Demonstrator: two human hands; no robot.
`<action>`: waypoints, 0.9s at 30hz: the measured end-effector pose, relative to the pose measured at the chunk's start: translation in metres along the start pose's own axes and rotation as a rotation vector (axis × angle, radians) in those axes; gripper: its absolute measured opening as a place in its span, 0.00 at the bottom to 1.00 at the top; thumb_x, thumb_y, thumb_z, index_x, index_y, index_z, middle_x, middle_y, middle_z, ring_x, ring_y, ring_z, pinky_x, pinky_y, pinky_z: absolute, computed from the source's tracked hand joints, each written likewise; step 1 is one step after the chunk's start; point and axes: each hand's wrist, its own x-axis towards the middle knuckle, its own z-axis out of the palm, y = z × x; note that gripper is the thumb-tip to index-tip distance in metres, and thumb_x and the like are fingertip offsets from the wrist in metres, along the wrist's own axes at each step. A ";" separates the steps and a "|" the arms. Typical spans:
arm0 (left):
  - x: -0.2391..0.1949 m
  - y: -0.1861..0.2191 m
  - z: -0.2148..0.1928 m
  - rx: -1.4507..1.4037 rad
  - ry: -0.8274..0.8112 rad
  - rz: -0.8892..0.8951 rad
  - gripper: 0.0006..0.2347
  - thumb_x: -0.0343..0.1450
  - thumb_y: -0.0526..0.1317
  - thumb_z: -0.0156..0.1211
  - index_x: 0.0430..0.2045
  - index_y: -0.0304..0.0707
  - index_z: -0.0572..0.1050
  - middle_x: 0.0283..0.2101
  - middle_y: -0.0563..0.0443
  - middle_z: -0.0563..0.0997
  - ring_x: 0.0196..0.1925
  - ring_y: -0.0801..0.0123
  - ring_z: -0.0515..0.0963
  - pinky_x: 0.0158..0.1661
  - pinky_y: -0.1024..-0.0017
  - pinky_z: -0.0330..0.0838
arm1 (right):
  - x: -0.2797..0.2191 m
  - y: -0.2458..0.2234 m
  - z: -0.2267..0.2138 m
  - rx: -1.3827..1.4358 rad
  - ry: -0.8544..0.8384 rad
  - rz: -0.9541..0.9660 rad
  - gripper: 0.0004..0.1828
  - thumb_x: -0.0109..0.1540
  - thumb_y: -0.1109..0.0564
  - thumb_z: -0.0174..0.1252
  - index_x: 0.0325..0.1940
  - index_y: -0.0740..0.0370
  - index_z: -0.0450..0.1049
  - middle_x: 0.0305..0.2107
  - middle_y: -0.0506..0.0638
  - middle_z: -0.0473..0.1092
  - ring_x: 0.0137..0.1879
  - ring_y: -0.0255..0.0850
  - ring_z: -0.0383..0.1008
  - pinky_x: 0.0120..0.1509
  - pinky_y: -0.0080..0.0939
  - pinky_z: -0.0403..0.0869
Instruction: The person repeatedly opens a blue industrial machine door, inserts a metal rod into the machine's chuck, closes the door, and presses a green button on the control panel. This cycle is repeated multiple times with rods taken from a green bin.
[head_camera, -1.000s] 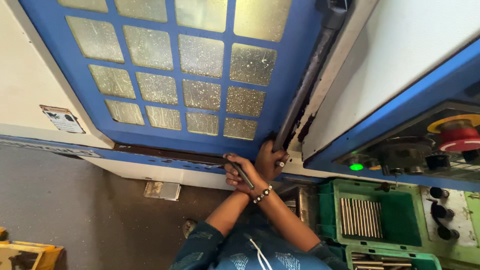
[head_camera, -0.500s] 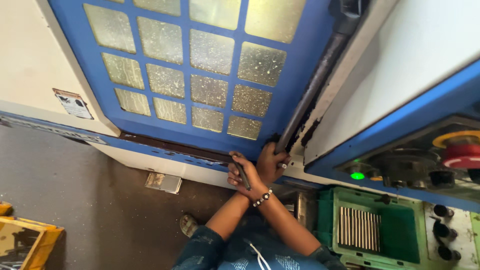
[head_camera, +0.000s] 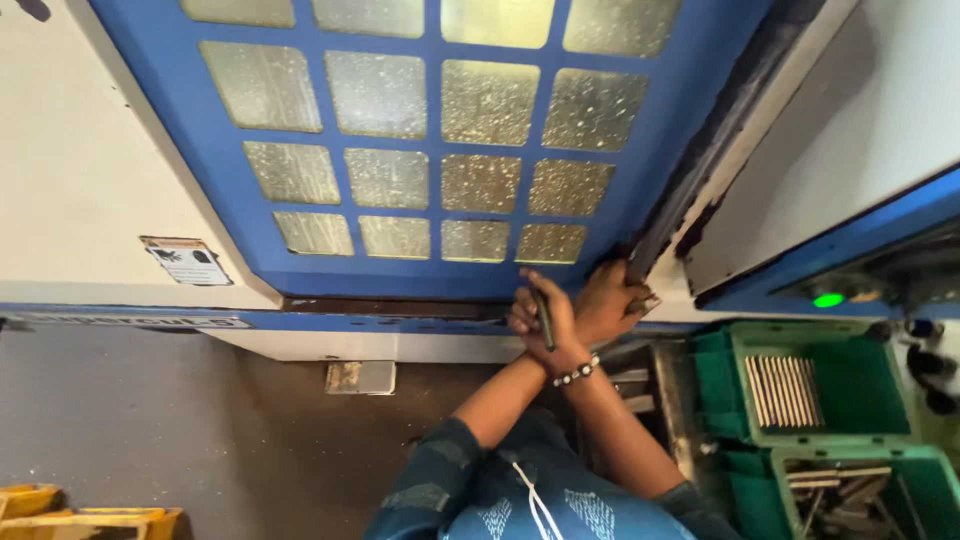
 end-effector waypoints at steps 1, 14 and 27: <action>0.001 -0.003 -0.002 -0.009 -0.013 0.028 0.09 0.67 0.44 0.65 0.38 0.48 0.81 0.47 0.42 0.72 0.52 0.45 0.72 0.54 0.51 0.68 | 0.001 0.002 0.006 -0.007 0.012 -0.018 0.11 0.67 0.49 0.52 0.50 0.55 0.68 0.12 0.43 0.56 0.13 0.33 0.52 0.20 0.36 0.57; -0.015 -0.009 -0.045 0.076 -0.133 -0.075 0.12 0.72 0.52 0.60 0.37 0.48 0.83 0.48 0.37 0.72 0.50 0.42 0.73 0.51 0.52 0.69 | 0.005 0.034 0.052 0.006 0.037 -0.194 0.14 0.70 0.48 0.48 0.50 0.58 0.71 0.14 0.42 0.58 0.15 0.33 0.53 0.23 0.37 0.58; -0.072 -0.038 -0.203 0.011 -0.163 -0.113 0.12 0.72 0.50 0.62 0.40 0.43 0.82 0.52 0.36 0.74 0.55 0.43 0.73 0.57 0.52 0.66 | 0.030 0.127 0.161 -0.097 -0.174 0.473 0.13 0.67 0.47 0.54 0.48 0.57 0.69 0.20 0.40 0.59 0.25 0.32 0.59 0.31 0.34 0.63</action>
